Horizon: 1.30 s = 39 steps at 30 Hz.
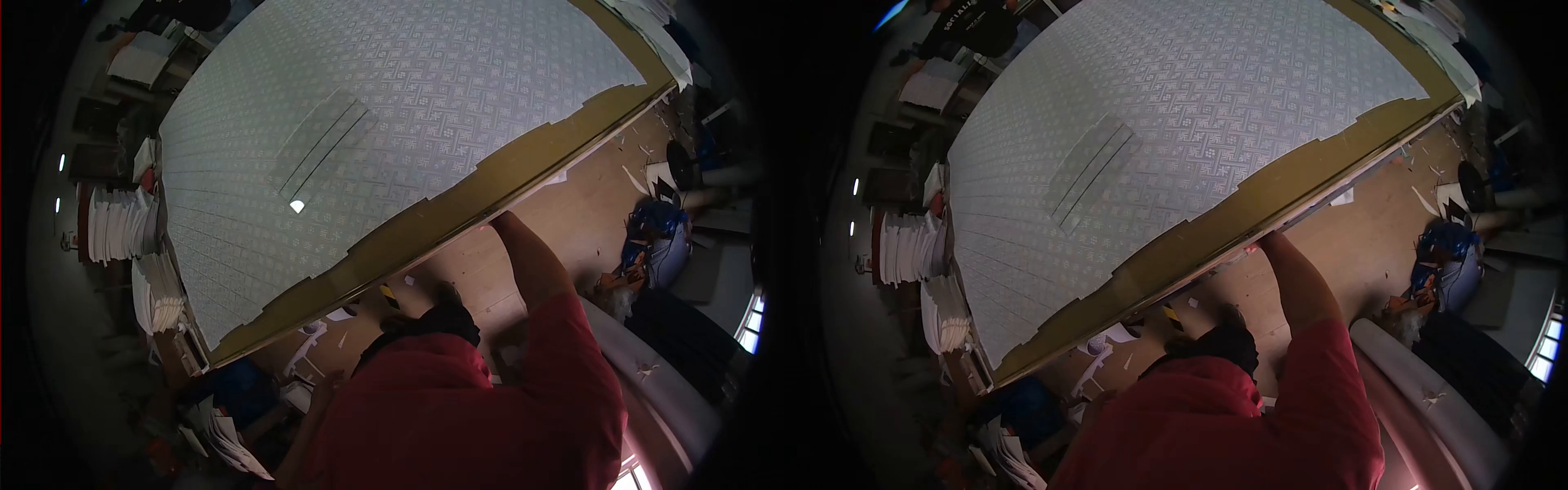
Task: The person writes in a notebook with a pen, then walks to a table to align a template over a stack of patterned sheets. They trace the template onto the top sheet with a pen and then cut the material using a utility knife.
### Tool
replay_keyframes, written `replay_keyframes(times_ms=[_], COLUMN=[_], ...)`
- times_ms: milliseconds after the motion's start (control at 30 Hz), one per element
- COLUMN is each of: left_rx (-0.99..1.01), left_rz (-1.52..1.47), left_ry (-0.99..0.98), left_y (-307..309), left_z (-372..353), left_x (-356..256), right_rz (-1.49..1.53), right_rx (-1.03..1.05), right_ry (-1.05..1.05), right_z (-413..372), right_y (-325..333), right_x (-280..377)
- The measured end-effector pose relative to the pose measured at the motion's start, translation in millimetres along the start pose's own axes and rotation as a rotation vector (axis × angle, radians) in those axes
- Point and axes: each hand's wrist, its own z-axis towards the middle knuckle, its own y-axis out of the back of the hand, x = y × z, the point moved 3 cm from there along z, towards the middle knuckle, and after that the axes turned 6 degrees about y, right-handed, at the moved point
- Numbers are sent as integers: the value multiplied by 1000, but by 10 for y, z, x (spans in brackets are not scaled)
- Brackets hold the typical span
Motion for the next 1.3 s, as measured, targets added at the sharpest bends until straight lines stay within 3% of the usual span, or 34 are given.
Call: replay_keyframes(times_ms=[100, 200, 433, 500, 533, 667, 700, 733, 767, 833, 967, 1033, 1133, 1233, 1300], left_rx=[-24, -35, -58, -70, -120, -123, -177, -222, -253, -190, -332, -350, -371, -539, -1061], left_rz=[-183, 32, -30, 86, 1, -63, -62, -39, -80, -116, -284, -521, -491, -362, -132], left_ry=[-29, -76, 67, 62, 103, 0, -34, -73, -34, -96, -146, -199, -360, -433, -768], left_y=[-210, -190, -380, -267, -277, -420, -573, -677, -703, -637, -566, -309, -19, 247, 653], left_z=[260, 150, 133, -93, -99, -105, 4, 80, 31, 11, 48, -102, -19, 167, -212], left_x=[560, 347, 433, 33, 41, 335, 519, 677, 743, 711, 838, 768, 821, 1048, 1252], right_rz=[71, 157, 359, 385, 387, 388, 399, 172, 149, 19, -254, -388, -580, -764, -900], right_rx=[-171, -345, -696, -695, -668, -445, -401, -481, -421, -286, -47, 62, 209, 357, 469], right_ry=[76, 151, 324, 397, 435, 539, 541, 484, 486, 538, 648, 703, 787, 876, 922], right_z=[12, -20, -210, -343, -402, -584, -381, -179, -192, -52, -132, -423, -1081, -1692, -2068], right_y=[79, -22, 131, 239, 409, 1298, 723, 1264, 727, 248, -709, -1388, -2577, -3954, -4839], right_x=[69, 49, -231, -453, -586, -1038, -548, -888, -571, -346, -79, 21, 56, 6, -19])
